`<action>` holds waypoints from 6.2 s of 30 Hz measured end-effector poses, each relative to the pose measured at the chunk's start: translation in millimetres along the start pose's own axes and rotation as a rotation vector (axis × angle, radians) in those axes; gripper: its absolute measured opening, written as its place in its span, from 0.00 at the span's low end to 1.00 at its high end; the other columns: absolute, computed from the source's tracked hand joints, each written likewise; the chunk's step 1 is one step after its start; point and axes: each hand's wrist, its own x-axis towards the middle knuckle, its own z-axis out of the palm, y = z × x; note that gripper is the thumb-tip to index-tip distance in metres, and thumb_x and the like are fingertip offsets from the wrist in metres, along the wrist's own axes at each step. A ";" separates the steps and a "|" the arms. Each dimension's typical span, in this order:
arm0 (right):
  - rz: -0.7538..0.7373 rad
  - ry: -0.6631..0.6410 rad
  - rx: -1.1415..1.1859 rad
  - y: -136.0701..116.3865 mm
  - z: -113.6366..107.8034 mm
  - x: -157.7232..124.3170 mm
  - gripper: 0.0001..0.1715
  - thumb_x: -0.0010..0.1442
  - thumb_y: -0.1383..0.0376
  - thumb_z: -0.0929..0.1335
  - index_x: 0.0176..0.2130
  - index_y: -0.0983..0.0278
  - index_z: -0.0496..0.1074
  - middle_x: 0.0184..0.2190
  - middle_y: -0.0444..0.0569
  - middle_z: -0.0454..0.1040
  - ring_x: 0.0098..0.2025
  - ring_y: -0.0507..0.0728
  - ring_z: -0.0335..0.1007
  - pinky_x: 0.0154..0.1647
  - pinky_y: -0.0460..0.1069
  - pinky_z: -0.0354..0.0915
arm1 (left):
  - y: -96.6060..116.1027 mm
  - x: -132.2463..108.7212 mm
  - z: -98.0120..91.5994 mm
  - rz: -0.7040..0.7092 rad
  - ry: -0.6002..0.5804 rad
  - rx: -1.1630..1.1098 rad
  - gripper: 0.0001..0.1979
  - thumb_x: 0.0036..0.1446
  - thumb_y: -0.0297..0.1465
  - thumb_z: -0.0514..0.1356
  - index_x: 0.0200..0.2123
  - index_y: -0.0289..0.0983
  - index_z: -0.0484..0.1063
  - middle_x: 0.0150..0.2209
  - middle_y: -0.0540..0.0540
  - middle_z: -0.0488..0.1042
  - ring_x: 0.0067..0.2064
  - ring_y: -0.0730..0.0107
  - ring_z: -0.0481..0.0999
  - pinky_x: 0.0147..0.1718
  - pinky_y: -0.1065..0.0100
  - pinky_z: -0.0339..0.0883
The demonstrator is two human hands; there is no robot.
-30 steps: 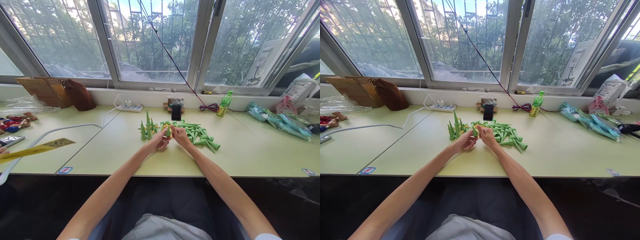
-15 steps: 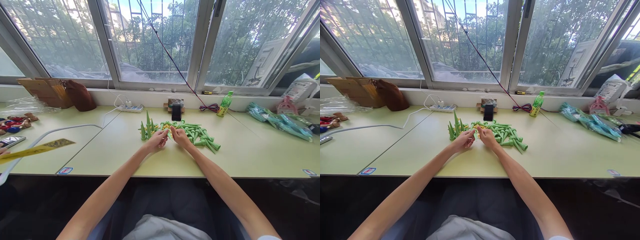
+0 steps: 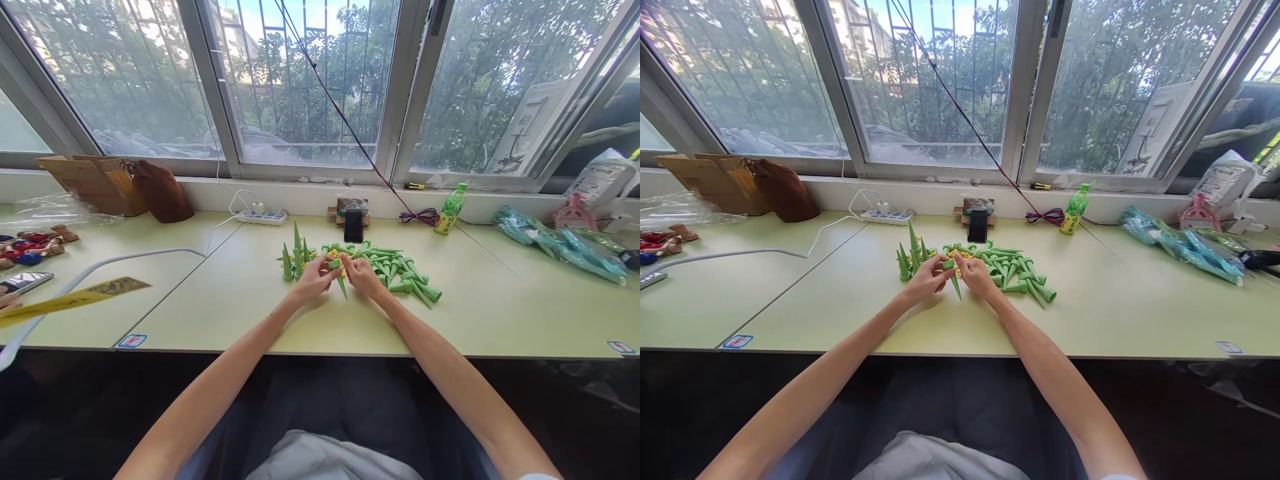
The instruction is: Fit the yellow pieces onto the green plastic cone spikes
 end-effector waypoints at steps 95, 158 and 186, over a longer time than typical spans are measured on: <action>0.014 0.117 0.233 -10.0 -3.0 -0.3 0.43 0.59 0.30 0.57 0.18 0.62 0.62 0.10 0.41 0.57 0.13 0.48 0.51 0.16 0.46 0.51 | 4.6 2.4 -3.6 -0.160 -0.237 -0.282 0.30 0.56 0.57 0.60 0.36 0.32 0.74 0.34 0.44 0.71 0.24 0.78 0.69 0.19 0.73 0.59; -0.108 0.048 -0.042 -3.3 3.5 0.8 0.46 0.64 0.33 0.53 0.15 0.62 0.64 0.15 0.48 0.69 0.20 0.51 0.65 0.28 0.47 0.61 | 5.9 4.2 -0.4 -0.353 -0.101 -0.346 0.26 0.57 0.55 0.61 0.36 0.36 0.70 0.34 0.44 0.75 0.21 0.76 0.72 0.13 0.75 0.58; 0.009 -0.004 0.017 -0.9 -0.3 1.1 0.42 0.68 0.43 0.57 0.10 0.60 0.58 0.08 0.43 0.57 0.16 0.51 0.57 0.25 0.48 0.60 | -12.1 0.1 -1.5 0.472 0.157 0.575 0.14 0.62 0.43 0.62 0.33 0.37 0.74 0.36 0.47 0.72 0.24 0.78 0.64 0.29 0.68 0.64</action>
